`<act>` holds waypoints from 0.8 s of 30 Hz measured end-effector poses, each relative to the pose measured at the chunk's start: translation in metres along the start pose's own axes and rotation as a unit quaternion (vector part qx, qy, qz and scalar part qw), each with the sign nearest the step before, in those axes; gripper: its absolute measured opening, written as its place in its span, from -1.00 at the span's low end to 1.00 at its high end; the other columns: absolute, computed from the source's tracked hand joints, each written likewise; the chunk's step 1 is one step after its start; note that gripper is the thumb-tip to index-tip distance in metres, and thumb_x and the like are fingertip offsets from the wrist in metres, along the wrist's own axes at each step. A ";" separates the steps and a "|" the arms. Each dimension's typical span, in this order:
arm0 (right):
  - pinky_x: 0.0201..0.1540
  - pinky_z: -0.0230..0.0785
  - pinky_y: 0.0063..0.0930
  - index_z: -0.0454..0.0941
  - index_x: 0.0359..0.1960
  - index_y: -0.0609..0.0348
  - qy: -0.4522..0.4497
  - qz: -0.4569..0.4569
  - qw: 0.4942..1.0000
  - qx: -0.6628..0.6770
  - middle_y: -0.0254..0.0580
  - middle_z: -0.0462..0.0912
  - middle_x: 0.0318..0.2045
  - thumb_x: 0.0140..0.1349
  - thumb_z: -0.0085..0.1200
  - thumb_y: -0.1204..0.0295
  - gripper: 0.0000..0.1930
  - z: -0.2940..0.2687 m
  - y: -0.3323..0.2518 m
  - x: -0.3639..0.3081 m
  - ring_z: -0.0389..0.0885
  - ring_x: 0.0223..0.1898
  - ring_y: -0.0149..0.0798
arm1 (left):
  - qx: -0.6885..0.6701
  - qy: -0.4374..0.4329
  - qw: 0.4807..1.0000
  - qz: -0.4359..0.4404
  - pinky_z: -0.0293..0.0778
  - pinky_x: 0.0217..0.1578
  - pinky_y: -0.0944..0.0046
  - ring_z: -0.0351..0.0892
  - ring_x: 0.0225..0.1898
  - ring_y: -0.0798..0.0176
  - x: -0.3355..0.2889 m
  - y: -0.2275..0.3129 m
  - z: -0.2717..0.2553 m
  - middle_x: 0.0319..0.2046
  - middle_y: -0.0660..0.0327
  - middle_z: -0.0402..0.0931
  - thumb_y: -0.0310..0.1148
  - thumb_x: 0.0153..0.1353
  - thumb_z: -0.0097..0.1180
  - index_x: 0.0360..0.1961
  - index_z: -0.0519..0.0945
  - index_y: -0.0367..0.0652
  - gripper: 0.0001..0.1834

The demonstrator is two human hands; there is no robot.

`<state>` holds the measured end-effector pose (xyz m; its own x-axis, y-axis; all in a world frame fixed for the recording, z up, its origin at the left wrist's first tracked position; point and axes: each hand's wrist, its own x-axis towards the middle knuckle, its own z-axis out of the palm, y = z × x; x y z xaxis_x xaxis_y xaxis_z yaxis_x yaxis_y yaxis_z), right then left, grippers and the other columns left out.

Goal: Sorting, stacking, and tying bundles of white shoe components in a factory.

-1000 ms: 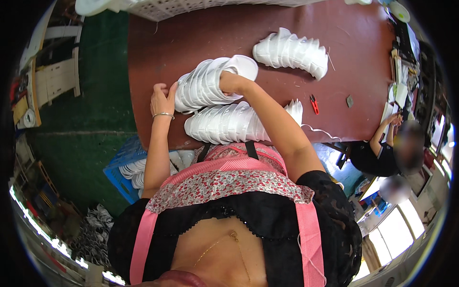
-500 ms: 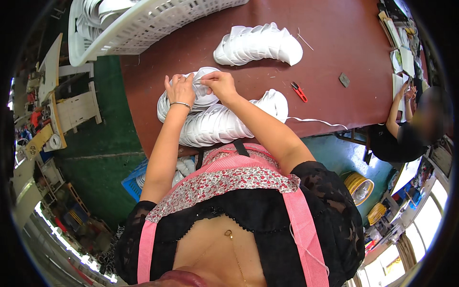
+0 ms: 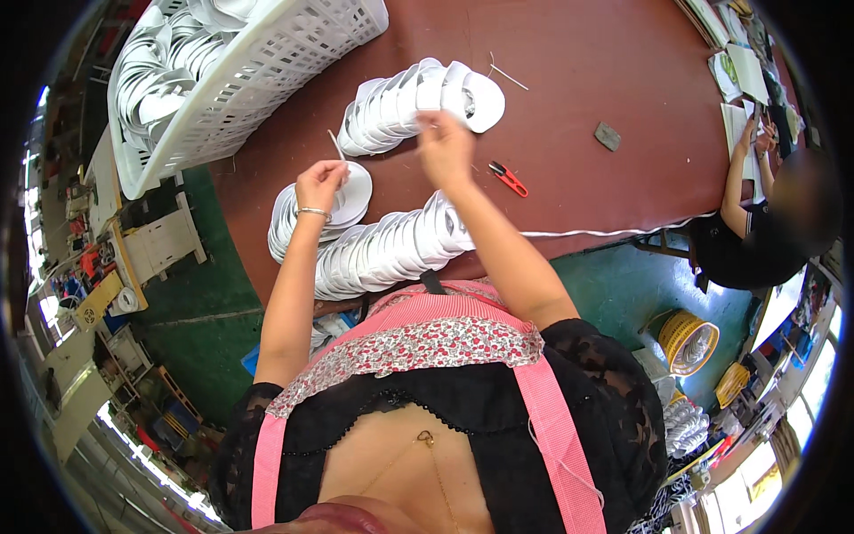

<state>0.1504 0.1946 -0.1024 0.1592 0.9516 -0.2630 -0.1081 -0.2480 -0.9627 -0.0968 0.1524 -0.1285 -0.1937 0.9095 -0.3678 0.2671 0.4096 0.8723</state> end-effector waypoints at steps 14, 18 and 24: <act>-0.64 0.15 -0.57 0.58 -0.24 0.24 -0.270 0.273 0.919 -0.092 -0.38 0.48 -0.59 0.17 0.02 0.59 -0.85 -0.007 0.040 0.134 0.37 -0.65 -0.51 | 0.011 0.164 0.977 -0.139 0.58 -0.46 0.31 0.66 -0.51 0.26 0.078 -0.061 0.026 -0.51 0.10 0.64 -0.43 0.23 0.17 -0.37 0.54 -0.32 -0.85; -0.64 0.23 -0.53 0.57 -0.26 0.21 -0.422 0.283 0.851 -0.132 -0.34 0.55 -0.52 0.19 -0.01 0.55 -0.87 -0.011 0.085 0.153 0.41 -0.63 -0.46 | -0.088 0.176 0.963 -0.186 0.61 -0.39 0.33 0.65 -0.44 0.28 0.072 -0.036 0.039 -0.41 0.10 0.63 -0.45 0.27 0.14 -0.29 0.51 -0.34 -0.86; -0.70 0.14 -0.63 0.57 -0.26 0.13 -0.302 0.364 0.881 -0.026 -0.36 0.54 -0.57 0.26 0.07 0.44 -0.91 -0.023 0.049 0.133 0.39 -0.67 -0.56 | -0.318 0.105 0.924 -0.185 0.61 -0.22 0.32 0.64 -0.25 0.31 0.039 -0.008 0.010 -0.25 0.11 0.60 -0.49 0.28 0.11 -0.19 0.50 -0.34 -0.86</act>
<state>0.1891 0.3049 -0.1857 -0.4860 0.4560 -0.7456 0.0821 -0.8255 -0.5584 -0.0967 0.1850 -0.1535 -0.3571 0.6545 -0.6664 -0.4504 0.5044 0.7367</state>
